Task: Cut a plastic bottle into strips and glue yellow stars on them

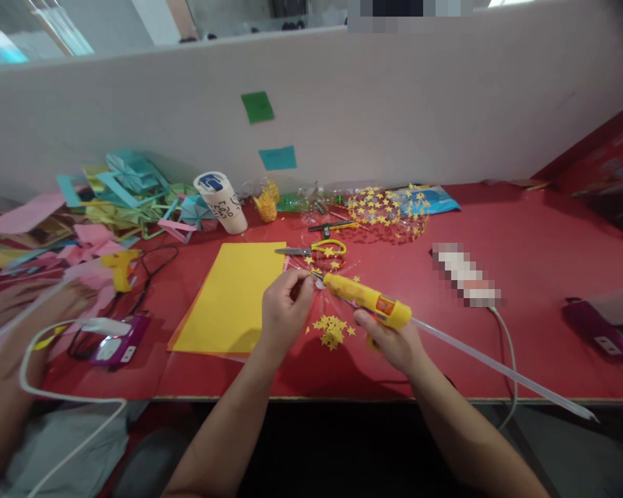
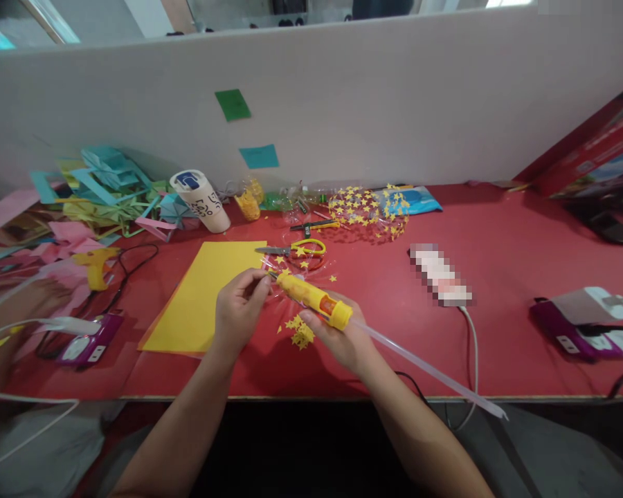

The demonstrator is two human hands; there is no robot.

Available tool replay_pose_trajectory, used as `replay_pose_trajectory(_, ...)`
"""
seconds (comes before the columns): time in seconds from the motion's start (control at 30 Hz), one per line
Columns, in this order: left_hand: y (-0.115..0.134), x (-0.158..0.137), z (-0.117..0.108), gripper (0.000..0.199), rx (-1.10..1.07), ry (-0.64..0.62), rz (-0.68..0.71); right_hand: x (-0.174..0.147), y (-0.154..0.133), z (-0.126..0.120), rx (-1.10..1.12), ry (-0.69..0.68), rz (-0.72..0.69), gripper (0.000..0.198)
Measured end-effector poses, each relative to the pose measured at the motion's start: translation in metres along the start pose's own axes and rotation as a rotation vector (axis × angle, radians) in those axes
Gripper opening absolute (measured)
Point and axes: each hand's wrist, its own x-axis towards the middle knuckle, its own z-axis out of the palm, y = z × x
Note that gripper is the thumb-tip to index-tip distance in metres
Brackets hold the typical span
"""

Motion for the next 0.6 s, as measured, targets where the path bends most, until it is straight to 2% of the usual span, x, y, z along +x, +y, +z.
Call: replay_pose_trajectory(0.6,0.0012,-0.0012,-0.0033,0.017,-0.010,0.008,0.005,-0.0023,-0.0011,0.0006,0.013,0.000,0.023,0.023)
